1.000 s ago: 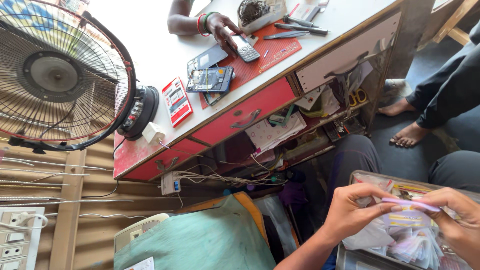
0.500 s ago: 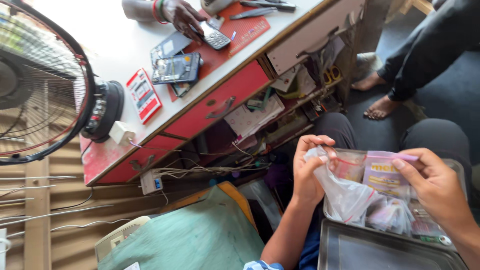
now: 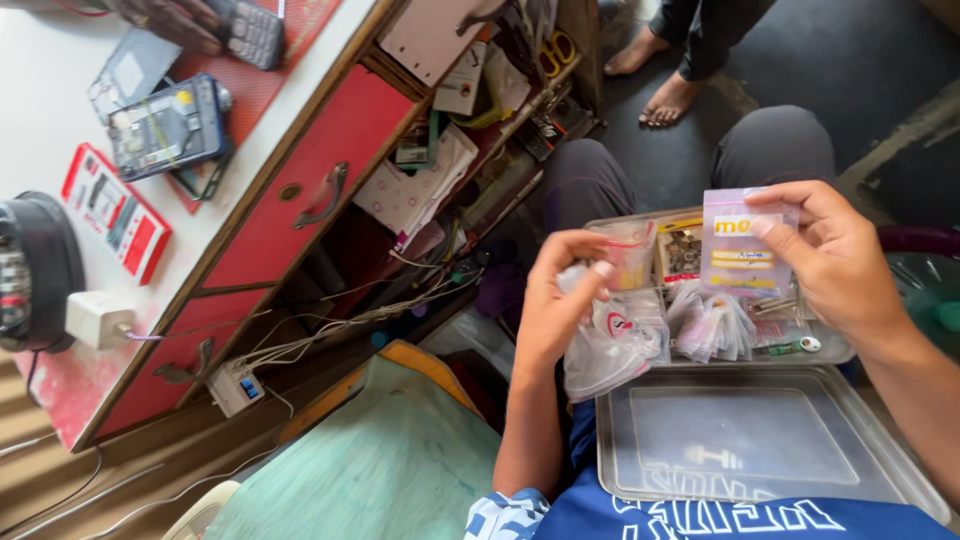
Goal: The person retrieves a small component from a plastic parts box and places it on the workbench. They then pick up a disassembled mobile phone, use a screwdriver to remove screws, and separate the back cover from the phone body. The person continues to manipulate the phone's internal components while another person counts money nearby.
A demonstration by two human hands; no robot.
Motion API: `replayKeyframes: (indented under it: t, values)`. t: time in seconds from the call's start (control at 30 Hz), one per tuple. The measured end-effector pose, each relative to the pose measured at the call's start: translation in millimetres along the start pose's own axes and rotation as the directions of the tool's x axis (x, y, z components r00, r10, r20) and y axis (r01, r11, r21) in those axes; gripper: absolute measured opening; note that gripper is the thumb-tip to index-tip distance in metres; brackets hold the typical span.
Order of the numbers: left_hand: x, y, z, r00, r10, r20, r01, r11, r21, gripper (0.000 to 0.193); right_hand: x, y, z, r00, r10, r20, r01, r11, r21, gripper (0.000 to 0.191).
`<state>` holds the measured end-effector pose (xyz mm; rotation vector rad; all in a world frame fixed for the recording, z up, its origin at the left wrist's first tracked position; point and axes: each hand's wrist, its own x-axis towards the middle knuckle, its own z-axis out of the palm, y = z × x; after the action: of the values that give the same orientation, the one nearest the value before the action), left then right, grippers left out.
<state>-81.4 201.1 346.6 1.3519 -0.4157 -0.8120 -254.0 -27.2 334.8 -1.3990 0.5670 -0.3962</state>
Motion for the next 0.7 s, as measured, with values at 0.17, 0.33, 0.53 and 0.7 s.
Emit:
replayKeyframes:
  t: [0.17,0.33,0.53,0.7]
  values:
    - [-7.9,5.3,27.6,0.941,0.151,0.303,-0.308,0.754,0.58,0.062,-13.9,-35.3,-14.9,0.997,-0.068,0.029,0.073,0.847,-0.527,0.042]
    - [-15.1,12.3,61.6,0.938,-0.011,0.345,-0.254,0.655,0.712,0.064,-10.0,-33.5,-8.8,0.983,0.024,0.184,0.145,0.517,-0.844,0.058]
    - [-33.9,7.4,67.2,0.921,-0.055,0.385,-0.253,0.666,0.701,0.042,-18.7,-22.5,6.4,0.937,0.217,0.276,0.146,0.474,-0.868,0.031]
    - [-40.6,6.8,59.2,0.922,-0.033,0.387,-0.26,0.686,0.679,0.036,-18.5,-20.8,11.8,0.873,0.225,0.432,0.261,0.532,-0.805,0.038]
